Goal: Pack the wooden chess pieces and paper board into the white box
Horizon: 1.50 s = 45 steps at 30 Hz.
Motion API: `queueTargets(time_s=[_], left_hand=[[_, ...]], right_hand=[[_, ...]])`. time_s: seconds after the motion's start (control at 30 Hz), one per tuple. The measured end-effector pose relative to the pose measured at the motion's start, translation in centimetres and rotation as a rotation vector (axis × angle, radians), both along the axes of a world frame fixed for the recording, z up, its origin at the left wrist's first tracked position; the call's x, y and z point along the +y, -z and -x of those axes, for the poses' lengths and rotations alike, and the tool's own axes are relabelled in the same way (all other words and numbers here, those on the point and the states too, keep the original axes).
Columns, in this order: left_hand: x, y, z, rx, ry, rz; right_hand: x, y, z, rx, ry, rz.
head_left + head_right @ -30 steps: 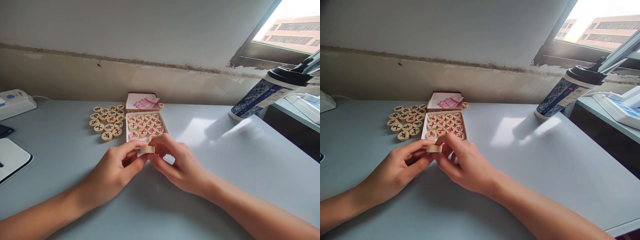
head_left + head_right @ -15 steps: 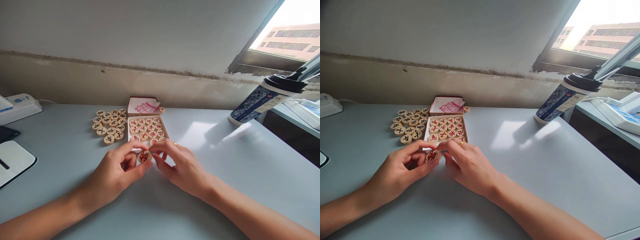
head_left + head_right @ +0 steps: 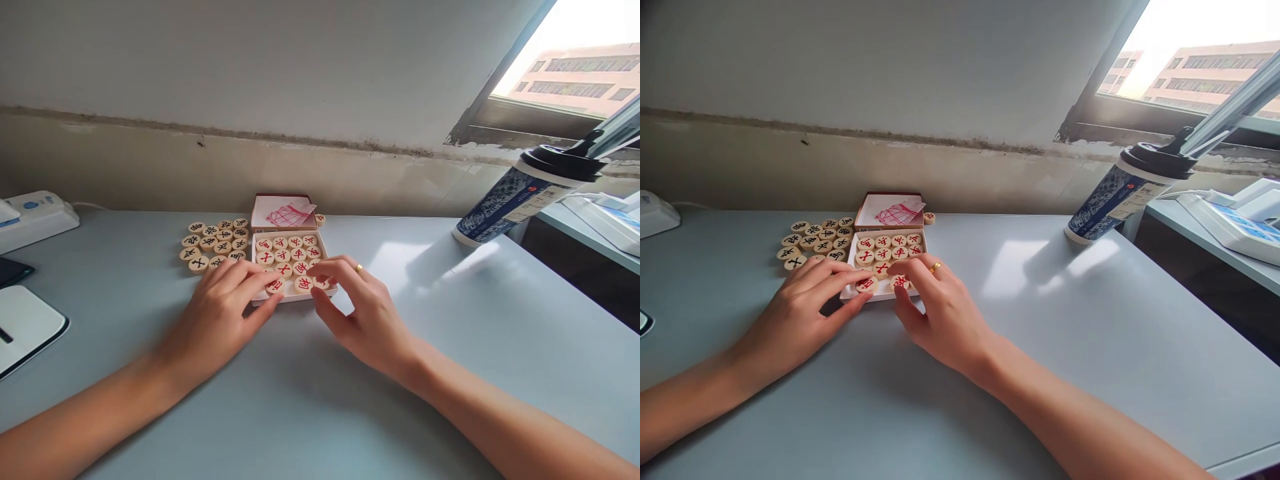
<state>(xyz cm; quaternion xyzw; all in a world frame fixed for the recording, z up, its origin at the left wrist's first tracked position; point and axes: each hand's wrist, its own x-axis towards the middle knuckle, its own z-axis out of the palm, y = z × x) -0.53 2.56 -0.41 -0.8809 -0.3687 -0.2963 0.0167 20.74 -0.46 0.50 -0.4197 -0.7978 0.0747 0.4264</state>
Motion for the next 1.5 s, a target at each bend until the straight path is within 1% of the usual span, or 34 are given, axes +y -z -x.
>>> queueTargets(time_s=[0.13,0.27,0.57,0.87,1.37,1.43,1.5], left_hand=[[-0.5,0.0,-0.1,0.045,0.045,-0.018],[-0.8,0.1,0.0,0.116,0.063,-0.039],[-1.2,-0.1,-0.2,0.168,0.110,-0.045],[-1.2,-0.1,-0.5,0.210,0.065,-0.086],[-1.2,-0.1,-0.4,0.200,0.065,-0.103],[-1.2,-0.2,-0.4,0.197,0.089,-0.129],[-1.4,-0.5,-0.5,0.190,0.161,-0.166]], right_hand=[[0.0,-0.1,0.0,-0.009,0.000,0.020],[0.0,-0.2,0.1,-0.016,-0.016,0.043],[0.0,0.1,-0.1,-0.030,-0.037,0.066],[-0.1,0.0,0.0,-0.026,-0.034,0.069],[0.0,0.1,-0.1,-0.040,-0.040,0.081],[0.0,0.0,0.0,-0.048,-0.039,0.077],[0.0,-0.1,0.0,-0.052,-0.038,0.069]])
